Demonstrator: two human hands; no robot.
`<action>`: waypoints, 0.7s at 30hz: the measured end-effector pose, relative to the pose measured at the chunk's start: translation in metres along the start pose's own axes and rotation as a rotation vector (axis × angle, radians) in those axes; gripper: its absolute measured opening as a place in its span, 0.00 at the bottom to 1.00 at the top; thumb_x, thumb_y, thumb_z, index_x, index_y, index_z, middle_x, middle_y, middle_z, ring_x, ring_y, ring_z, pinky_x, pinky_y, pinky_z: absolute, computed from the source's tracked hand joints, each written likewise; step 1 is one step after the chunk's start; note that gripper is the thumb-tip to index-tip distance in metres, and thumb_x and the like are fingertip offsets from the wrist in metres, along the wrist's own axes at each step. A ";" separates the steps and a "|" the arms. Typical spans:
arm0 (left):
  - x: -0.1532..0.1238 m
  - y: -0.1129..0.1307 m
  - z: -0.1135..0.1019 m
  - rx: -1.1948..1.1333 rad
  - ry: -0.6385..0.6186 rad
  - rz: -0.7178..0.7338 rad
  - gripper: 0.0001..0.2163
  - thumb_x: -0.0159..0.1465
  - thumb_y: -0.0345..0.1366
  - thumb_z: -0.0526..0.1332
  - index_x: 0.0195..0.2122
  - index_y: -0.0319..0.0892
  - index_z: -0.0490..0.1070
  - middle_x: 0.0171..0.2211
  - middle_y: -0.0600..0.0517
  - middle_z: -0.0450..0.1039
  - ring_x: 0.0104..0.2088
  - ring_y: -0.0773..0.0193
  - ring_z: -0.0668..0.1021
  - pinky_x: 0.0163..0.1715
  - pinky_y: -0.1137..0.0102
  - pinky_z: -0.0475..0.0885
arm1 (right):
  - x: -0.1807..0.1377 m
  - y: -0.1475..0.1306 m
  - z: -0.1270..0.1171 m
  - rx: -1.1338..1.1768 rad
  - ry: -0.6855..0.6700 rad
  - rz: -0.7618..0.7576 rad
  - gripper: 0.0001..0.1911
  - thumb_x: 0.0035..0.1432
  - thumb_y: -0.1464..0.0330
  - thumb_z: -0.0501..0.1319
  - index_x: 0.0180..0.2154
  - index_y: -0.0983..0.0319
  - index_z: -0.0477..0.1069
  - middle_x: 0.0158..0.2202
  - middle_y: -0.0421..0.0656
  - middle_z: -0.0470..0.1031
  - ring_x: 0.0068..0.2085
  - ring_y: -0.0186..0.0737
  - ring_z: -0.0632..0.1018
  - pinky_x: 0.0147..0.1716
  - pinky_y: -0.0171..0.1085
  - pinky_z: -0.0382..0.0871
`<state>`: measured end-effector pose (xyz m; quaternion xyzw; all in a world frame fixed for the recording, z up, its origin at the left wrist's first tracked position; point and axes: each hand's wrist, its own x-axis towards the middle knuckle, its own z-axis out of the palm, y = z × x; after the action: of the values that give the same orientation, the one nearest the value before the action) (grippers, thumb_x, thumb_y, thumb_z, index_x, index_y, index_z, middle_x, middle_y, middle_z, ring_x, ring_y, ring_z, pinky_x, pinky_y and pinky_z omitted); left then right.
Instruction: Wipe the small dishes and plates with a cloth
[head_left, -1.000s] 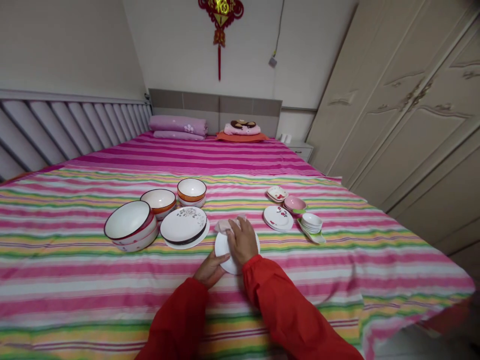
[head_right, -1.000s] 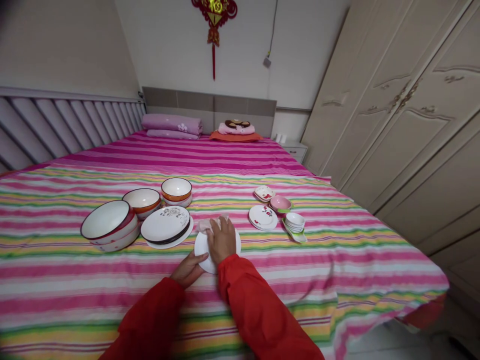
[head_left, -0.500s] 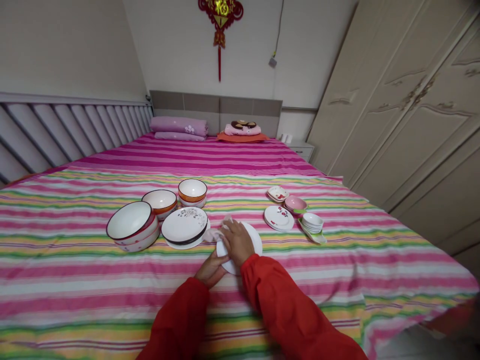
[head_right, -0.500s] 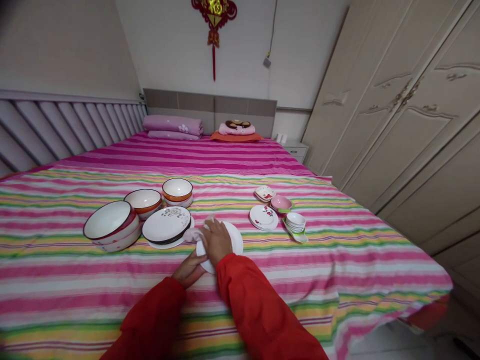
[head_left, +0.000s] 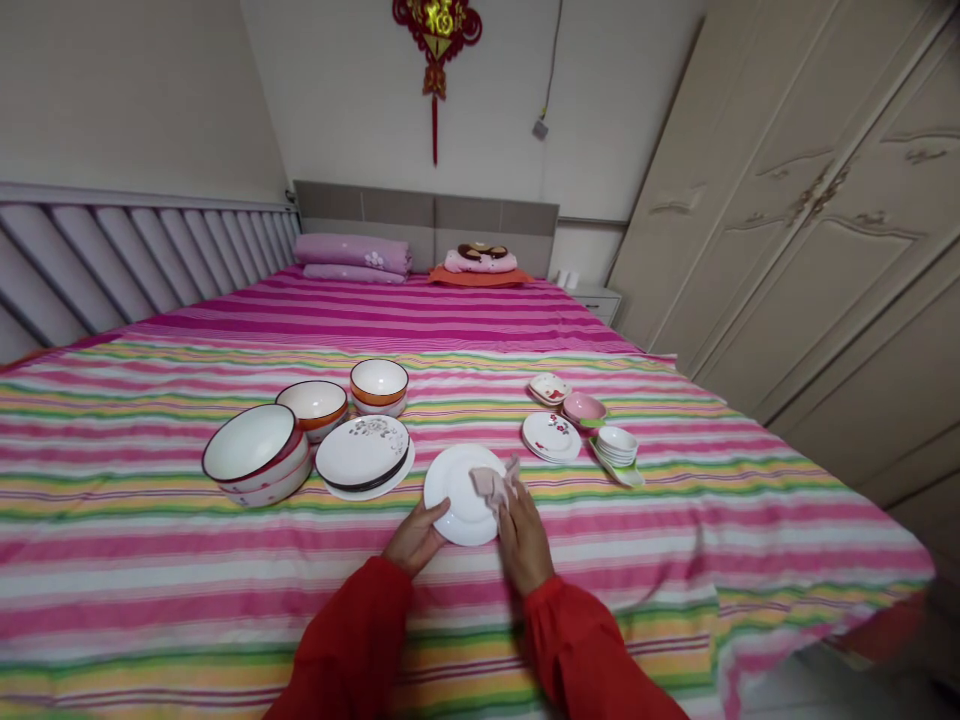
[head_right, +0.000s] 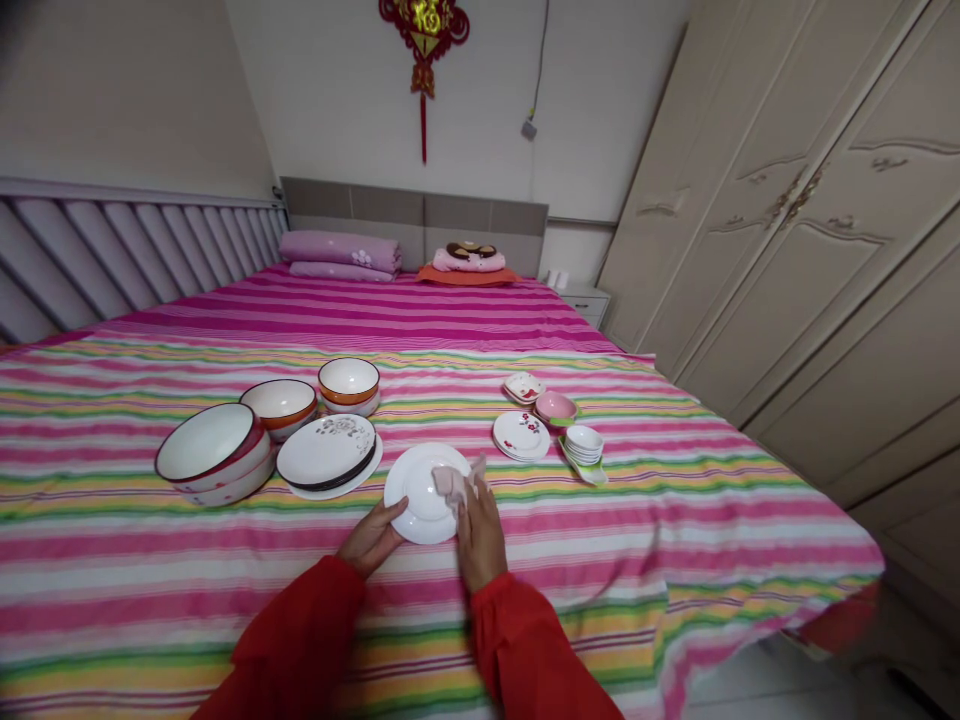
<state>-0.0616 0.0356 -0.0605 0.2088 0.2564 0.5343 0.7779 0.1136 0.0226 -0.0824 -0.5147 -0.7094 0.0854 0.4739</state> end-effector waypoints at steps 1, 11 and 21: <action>0.001 0.000 0.000 -0.018 0.007 0.009 0.30 0.58 0.25 0.59 0.61 0.41 0.51 0.45 0.45 0.75 0.47 0.56 0.75 0.55 0.56 0.61 | -0.012 -0.004 0.002 -0.038 -0.006 -0.031 0.22 0.64 0.70 0.46 0.59 0.60 0.57 0.60 0.50 0.58 0.62 0.45 0.58 0.58 0.51 0.57; 0.004 0.010 -0.015 -0.176 0.039 -0.205 0.33 0.58 0.60 0.46 0.50 0.36 0.68 0.39 0.43 0.77 0.46 0.55 0.75 0.49 0.64 0.67 | -0.024 -0.055 0.038 -0.156 -0.173 -0.359 0.26 0.56 0.80 0.48 0.57 0.64 0.60 0.60 0.50 0.59 0.63 0.49 0.52 0.56 0.53 0.60; 0.013 -0.004 -0.012 -0.301 -0.193 -0.014 0.23 0.64 0.50 0.47 0.55 0.46 0.63 0.51 0.50 0.71 0.58 0.61 0.64 0.60 0.61 0.50 | 0.071 -0.056 0.049 -0.159 -0.241 -0.140 0.17 0.59 0.74 0.51 0.48 0.65 0.71 0.52 0.50 0.69 0.55 0.45 0.66 0.57 0.46 0.59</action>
<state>-0.0628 0.0467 -0.0747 0.1386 0.0991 0.5388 0.8250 0.0384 0.0724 -0.0331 -0.4861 -0.7997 0.0568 0.3478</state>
